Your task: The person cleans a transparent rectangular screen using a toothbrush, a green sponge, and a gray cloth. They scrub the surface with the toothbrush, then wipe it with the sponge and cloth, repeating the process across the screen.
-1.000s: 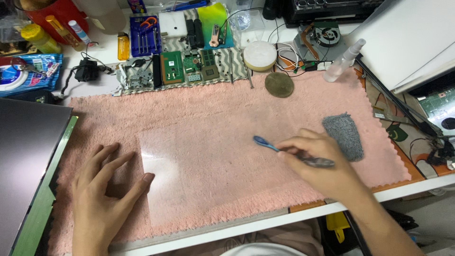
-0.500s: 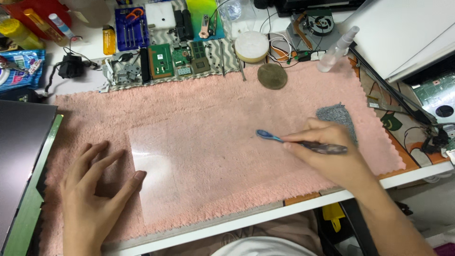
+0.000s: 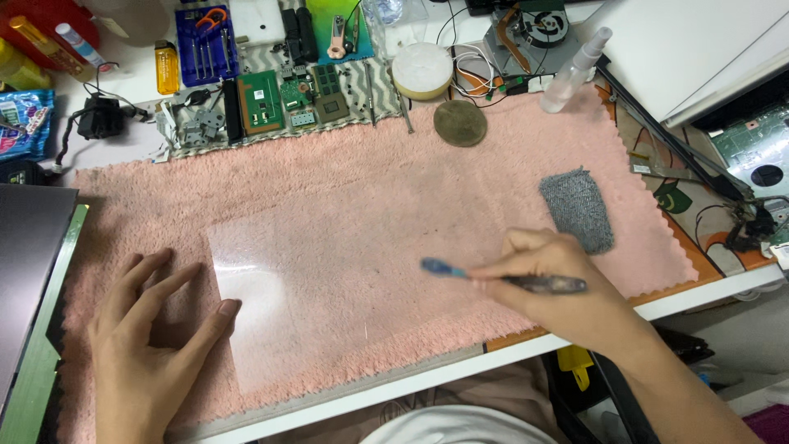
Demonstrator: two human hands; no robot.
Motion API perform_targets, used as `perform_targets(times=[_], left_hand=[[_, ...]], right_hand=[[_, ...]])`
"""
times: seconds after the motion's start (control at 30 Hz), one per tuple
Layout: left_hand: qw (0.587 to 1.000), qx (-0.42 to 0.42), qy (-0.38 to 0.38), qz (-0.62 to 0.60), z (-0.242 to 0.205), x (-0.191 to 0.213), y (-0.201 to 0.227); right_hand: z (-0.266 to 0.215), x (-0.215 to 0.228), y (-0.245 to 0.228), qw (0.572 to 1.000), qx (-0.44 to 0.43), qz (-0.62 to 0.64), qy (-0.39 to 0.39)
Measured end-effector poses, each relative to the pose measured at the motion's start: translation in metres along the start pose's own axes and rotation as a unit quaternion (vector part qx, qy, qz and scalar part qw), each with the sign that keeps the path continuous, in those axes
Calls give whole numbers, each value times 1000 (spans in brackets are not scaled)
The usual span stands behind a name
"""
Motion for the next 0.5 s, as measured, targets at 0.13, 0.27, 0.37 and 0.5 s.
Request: perform_targets(times=[0.13,0.27,0.37,0.5], left_hand=[[1000,-7,-4,-3,3,0,-1],[1000,-5,-5,-1,1,0,1],[1000,10,-11,3,1,2,3],[1000,-5,-4,4,1,1,1]], right_hand=[[-10,25,7,1000,1,-7,-26],[-4,19,10,999,-21,-30,20],[-10,8,8,999,38,-27,-7],[-17,32,21,995,66,-55,-51]])
Point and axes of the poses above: each hand's wrist, its own z-axis towards the middle knuckle, its own x-axis out of the back of the hand, y = z × x, the point moved 2 cm from there along z, towards the middle knuckle, and after that the axes turned 2 degrees about -y, right-handed, at the moved point
